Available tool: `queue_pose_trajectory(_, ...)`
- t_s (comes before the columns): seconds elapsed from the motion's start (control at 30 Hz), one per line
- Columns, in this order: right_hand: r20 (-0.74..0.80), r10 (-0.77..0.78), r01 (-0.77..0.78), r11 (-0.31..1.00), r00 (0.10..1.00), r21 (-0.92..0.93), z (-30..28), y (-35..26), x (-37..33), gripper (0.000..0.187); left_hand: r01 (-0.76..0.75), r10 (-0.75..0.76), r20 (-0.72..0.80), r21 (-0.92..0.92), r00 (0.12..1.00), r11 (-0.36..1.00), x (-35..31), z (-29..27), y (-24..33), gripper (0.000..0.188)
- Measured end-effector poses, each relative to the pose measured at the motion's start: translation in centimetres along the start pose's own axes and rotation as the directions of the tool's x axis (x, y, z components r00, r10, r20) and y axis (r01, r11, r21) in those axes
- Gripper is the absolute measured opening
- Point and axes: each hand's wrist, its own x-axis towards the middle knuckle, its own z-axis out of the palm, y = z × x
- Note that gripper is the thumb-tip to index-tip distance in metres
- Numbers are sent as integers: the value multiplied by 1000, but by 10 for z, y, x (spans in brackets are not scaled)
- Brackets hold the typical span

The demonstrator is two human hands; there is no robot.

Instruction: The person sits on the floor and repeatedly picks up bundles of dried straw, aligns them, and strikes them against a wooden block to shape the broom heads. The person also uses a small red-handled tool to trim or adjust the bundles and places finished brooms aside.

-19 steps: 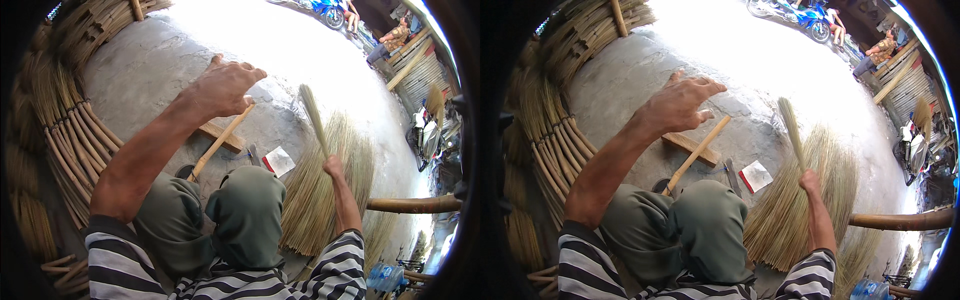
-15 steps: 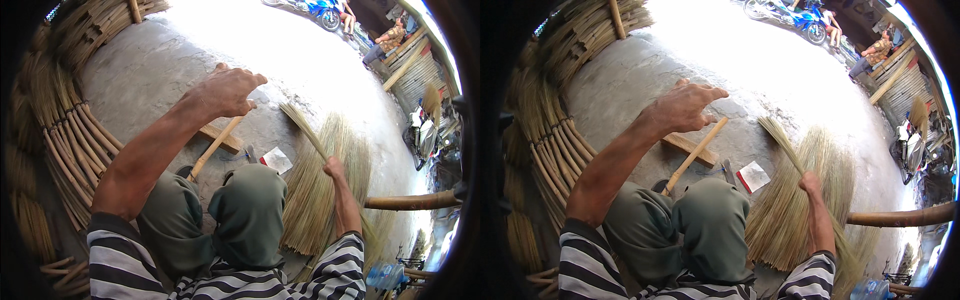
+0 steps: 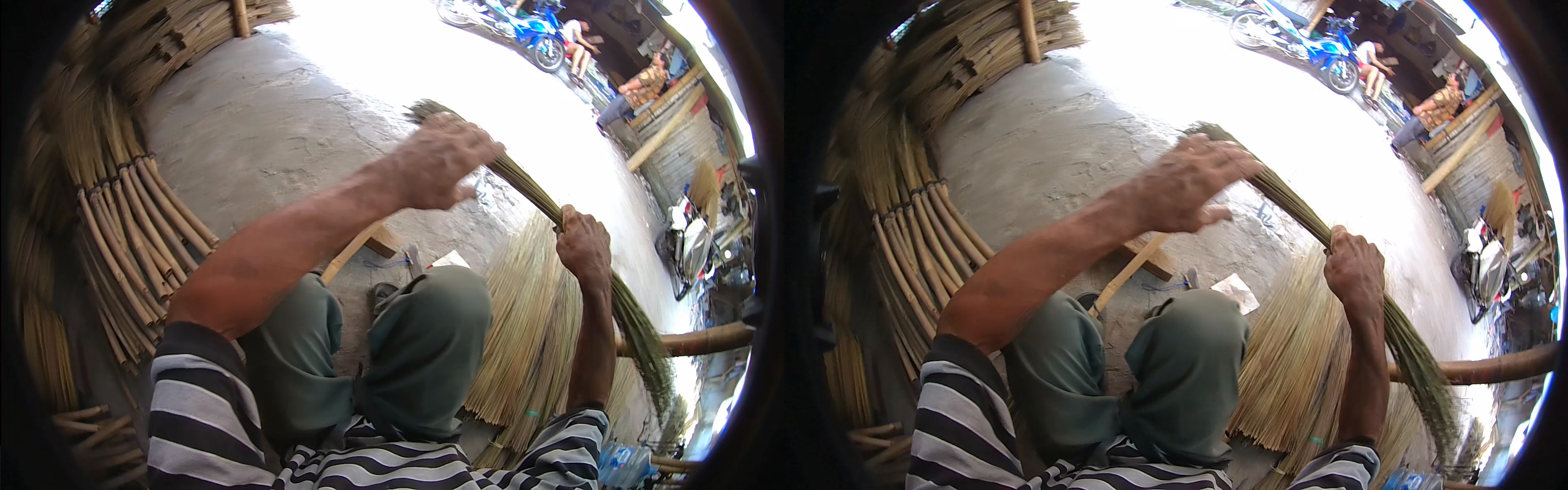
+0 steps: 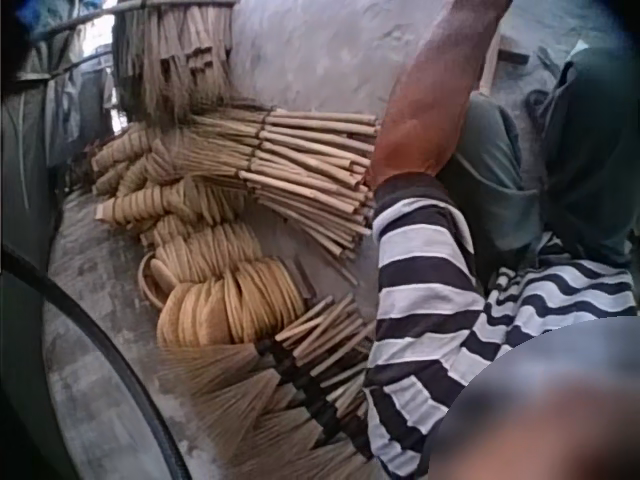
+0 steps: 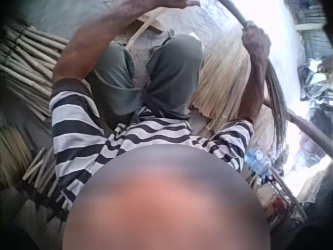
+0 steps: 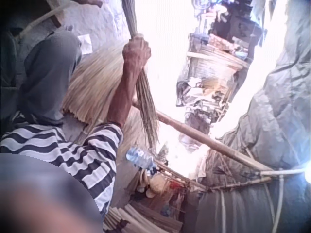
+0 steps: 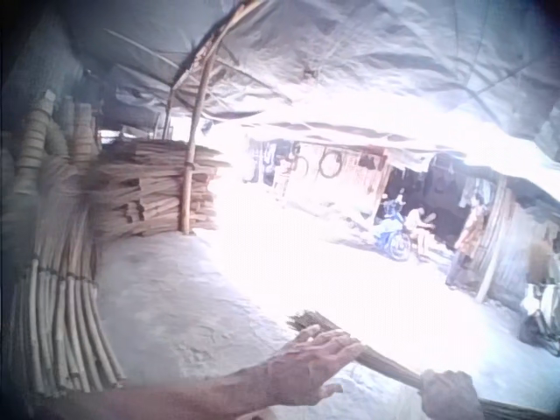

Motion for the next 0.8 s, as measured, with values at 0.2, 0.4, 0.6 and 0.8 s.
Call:
queue_pose_trajectory(0.2, -63, -373, 375, 927, 926, 30, -88, -94, -9, 11, 11, -14, -143, -19, 990, 1000, -6, -12, 20, 76)
queue_pose_trajectory(0.4, -304, -559, 569, 820, 772, -62, -129, -150, -18, 23, 271, -267, 80, -36, 960, 962, -57, -27, -21, 16)
queue_pose_trajectory(0.6, -671, -632, 730, 655, 387, -195, -130, -93, -49, 36, 517, -539, -507, -199, 673, 833, -142, -94, -104, 25)
queue_pose_trajectory(0.8, -398, -361, 490, 820, 843, 296, -36, -83, -46, 37, 642, -810, -498, -519, 310, 565, -226, -104, -116, 18)
